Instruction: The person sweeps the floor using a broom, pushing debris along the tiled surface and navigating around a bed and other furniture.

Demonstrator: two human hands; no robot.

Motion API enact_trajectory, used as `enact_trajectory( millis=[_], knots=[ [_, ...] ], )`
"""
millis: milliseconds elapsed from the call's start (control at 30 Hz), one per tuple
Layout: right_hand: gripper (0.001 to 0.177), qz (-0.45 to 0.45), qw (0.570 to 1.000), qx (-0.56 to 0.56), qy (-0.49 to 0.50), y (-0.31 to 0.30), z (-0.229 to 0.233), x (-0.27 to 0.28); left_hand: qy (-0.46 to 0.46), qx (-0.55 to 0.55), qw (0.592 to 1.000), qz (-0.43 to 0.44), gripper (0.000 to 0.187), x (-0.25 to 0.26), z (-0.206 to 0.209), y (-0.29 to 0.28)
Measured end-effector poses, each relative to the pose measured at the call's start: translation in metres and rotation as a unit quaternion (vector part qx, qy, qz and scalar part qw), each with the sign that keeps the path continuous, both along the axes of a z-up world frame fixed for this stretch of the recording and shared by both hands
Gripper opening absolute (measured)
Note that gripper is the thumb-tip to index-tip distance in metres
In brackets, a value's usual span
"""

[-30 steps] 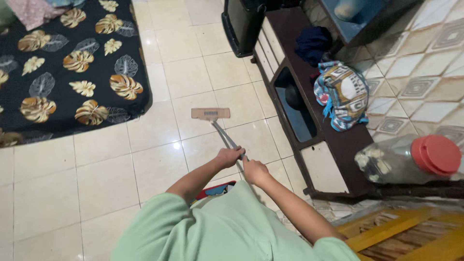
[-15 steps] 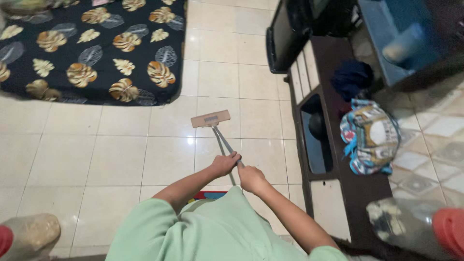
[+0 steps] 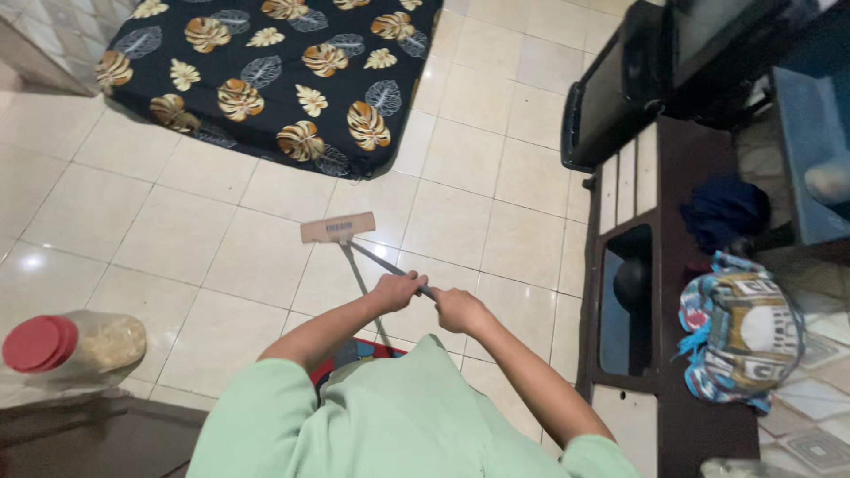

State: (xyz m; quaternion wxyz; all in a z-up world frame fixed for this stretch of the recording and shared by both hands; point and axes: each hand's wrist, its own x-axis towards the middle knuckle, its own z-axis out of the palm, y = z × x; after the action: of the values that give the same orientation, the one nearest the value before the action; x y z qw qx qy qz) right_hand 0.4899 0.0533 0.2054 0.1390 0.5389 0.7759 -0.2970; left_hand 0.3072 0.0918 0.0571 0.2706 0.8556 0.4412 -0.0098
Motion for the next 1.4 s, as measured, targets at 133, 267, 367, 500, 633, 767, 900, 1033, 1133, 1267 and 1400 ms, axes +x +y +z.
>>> enact_trajectory(
  millis=[133, 267, 367, 500, 633, 767, 900, 1033, 1133, 1267, 1400],
  knots=[
    [0.047, 0.018, 1.0, -0.01, -0.004, 0.01, -0.004, -0.045, 0.016, -0.004, 0.996, 0.089, 0.026, -0.039, -0.006, 0.003],
    [0.05, 0.066, 0.998, 0.004, 0.012, 0.006, 0.002, -0.072, -0.005, 0.001, 0.996, 0.09, 0.026, -0.082, 0.0, -0.012],
    [0.051, 0.118, 0.993, 0.019, 0.022, 0.005, 0.004, -0.096, 0.015, -0.001, 0.996, 0.089, 0.026, -0.108, 0.004, -0.029],
    [0.062, 0.126, 0.992, -0.01, -0.017, 0.009, -0.008, -0.146, -0.005, -0.033, 0.986, 0.165, 0.027, -0.148, -0.002, -0.042],
    [0.057, 0.155, 0.988, 0.025, -0.002, 0.02, -0.029, -0.19, -0.04, 0.017, 0.969, 0.245, 0.031, -0.182, -0.018, -0.039],
    [0.055, 0.2, 0.978, 0.057, -0.013, 0.015, -0.028, -0.226, 0.015, -0.017, 0.971, 0.239, 0.027, -0.223, -0.003, -0.041],
    [0.052, 0.249, 0.966, 0.064, -0.021, -0.002, -0.022, -0.263, 0.005, -0.005, 0.973, 0.231, 0.026, -0.258, 0.019, -0.067],
    [0.046, 0.259, 0.965, 0.041, -0.014, -0.015, -0.033, -0.302, -0.036, -0.013, 0.968, 0.249, 0.027, -0.288, 0.015, -0.083],
    [0.051, 0.243, 0.97, 0.022, -0.008, -0.01, -0.047, -0.315, -0.062, 0.017, 0.956, 0.288, 0.025, -0.294, -0.007, -0.084],
    [0.052, 0.23, 0.973, 0.021, -0.004, -0.01, -0.057, -0.317, -0.029, 0.052, 0.957, 0.285, 0.036, -0.3, -0.024, -0.077],
    [0.053, 0.242, 0.969, 0.04, -0.019, -0.016, -0.03, -0.299, -0.064, 0.061, 0.957, 0.275, 0.023, -0.291, 0.002, -0.099]
  ],
)
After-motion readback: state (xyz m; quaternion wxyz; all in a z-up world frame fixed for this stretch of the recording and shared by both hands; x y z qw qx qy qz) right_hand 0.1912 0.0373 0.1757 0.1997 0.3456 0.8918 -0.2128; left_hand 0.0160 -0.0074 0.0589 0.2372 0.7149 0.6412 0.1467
